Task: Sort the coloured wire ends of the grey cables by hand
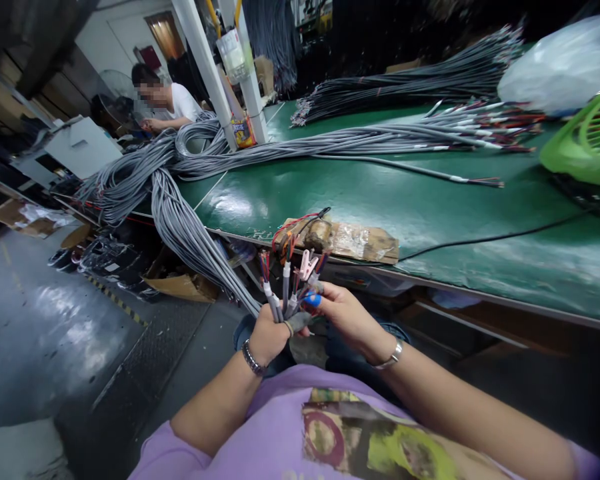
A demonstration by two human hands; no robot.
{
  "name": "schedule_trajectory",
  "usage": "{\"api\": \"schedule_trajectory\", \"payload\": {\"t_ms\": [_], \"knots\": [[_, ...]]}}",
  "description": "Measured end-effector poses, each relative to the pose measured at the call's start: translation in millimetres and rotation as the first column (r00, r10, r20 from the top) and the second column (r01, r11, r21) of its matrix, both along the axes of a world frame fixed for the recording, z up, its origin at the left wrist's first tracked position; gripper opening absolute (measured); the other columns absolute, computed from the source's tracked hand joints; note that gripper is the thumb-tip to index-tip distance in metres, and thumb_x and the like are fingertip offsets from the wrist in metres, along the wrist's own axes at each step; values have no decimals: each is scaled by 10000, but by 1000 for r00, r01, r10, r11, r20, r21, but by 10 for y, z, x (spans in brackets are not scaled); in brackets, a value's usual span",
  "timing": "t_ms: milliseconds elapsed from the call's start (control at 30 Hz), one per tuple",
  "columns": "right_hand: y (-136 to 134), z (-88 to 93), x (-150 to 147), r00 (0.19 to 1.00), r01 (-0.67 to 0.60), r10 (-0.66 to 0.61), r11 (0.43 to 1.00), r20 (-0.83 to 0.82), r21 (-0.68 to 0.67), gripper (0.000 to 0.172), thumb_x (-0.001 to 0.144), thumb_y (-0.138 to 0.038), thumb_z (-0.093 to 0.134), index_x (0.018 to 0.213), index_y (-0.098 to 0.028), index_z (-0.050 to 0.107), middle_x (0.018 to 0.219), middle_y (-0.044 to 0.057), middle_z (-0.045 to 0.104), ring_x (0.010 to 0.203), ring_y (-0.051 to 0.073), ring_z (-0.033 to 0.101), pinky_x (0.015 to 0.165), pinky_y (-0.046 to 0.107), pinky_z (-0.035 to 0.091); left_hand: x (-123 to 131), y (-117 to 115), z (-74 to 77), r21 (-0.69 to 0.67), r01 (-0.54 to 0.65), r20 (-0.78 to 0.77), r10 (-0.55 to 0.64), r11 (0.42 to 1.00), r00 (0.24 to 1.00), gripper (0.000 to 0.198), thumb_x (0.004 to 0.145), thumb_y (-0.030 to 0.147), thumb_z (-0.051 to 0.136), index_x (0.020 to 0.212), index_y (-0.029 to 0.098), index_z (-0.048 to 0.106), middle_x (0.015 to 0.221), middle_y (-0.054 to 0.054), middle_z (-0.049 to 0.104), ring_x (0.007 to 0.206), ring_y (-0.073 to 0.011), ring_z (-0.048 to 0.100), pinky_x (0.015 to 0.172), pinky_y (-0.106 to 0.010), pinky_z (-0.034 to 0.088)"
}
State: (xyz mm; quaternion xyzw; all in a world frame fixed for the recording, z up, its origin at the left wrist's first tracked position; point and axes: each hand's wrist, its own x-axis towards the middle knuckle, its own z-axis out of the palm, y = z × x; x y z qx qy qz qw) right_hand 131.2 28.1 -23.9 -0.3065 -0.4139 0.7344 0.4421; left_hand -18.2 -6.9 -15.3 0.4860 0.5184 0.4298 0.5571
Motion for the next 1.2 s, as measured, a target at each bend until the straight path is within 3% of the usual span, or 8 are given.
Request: {"api": "schedule_trajectory", "payload": {"t_ms": [67, 167, 400, 567, 667, 833, 1067, 1200], "knots": [[15, -32, 42, 992, 125, -127, 988, -9, -92, 293, 695, -456, 723, 713, -178, 635, 674, 5, 640, 546, 95, 529, 557, 240, 443, 18, 13, -1, 4, -83, 50, 83, 997, 995, 255, 677, 370, 735, 610, 139, 650, 516, -22, 632, 467, -114, 560, 515, -235, 468], [-4, -73, 86, 990, 138, -142, 979, -16, -153, 361, 690, -528, 702, 752, -177, 643, 718, 14, 627, 576, 94, 507, 582, 252, 448, 41, 34, 5, 6, -183, 106, 181, 983, 978, 260, 671, 367, 742, 613, 136, 638, 510, -16, 630, 459, -106, 560, 499, -223, 463], [-82, 14, 15, 984, 94, -112, 987, 139, 128, 252, 696, -414, 730, 745, -184, 639, 671, 3, 639, 611, 129, 525, 589, 269, 410, 61, 53, -26, 10, -209, 125, 206, 978, 970, 280, 636, 389, 764, 642, 135, 646, 512, -12, 628, 468, -123, 582, 510, -242, 481], [-27, 171, -24, 998, -1, -9, 990, 69, 140, 254, 740, -416, 690, 683, -197, 576, 545, -6, 618, 545, 143, 551, 574, 285, 410, 40, 69, -4, 4, -149, 132, 148, 989, 980, 265, 651, 377, 754, 633, 134, 650, 516, -22, 638, 474, -127, 591, 508, -238, 477], [30, 196, -37, 995, 14, -31, 986, 99, 166, 278, 718, -431, 705, 673, -191, 573, 534, -15, 594, 519, 124, 514, 547, 266, 378, 56, 82, 37, 29, -180, 148, 173, 983, 974, 251, 660, 368, 746, 634, 139, 648, 508, -18, 633, 476, -128, 592, 503, -237, 477], [51, 85, -21, 958, 144, -186, 970, 219, 193, 301, 674, -439, 735, 638, -174, 596, 558, -28, 523, 533, 96, 413, 522, 246, 328, 111, 87, 38, 58, -316, 183, 301, 947, 936, 256, 673, 356, 727, 585, 139, 624, 481, -8, 607, 460, -124, 579, 504, -245, 483], [-93, -80, 21, 977, 82, -110, 985, 185, 154, 312, 656, -440, 754, 648, -171, 597, 581, -30, 520, 548, 92, 398, 529, 242, 324, 118, 120, -21, 74, -423, 280, 388, 903, 878, 202, 668, 325, 734, 650, 146, 642, 493, 10, 607, 446, -111, 564, 473, -226, 458], [-22, -131, 63, 991, 102, -102, 995, 81, 10, 345, 676, -477, 734, 626, -171, 583, 556, -29, 513, 520, 85, 406, 527, 235, 360, 102, 125, 16, 80, -403, 264, 371, 912, 890, 226, 668, 339, 735, 629, 137, 642, 484, 5, 597, 450, -102, 553, 468, -217, 448]]}}
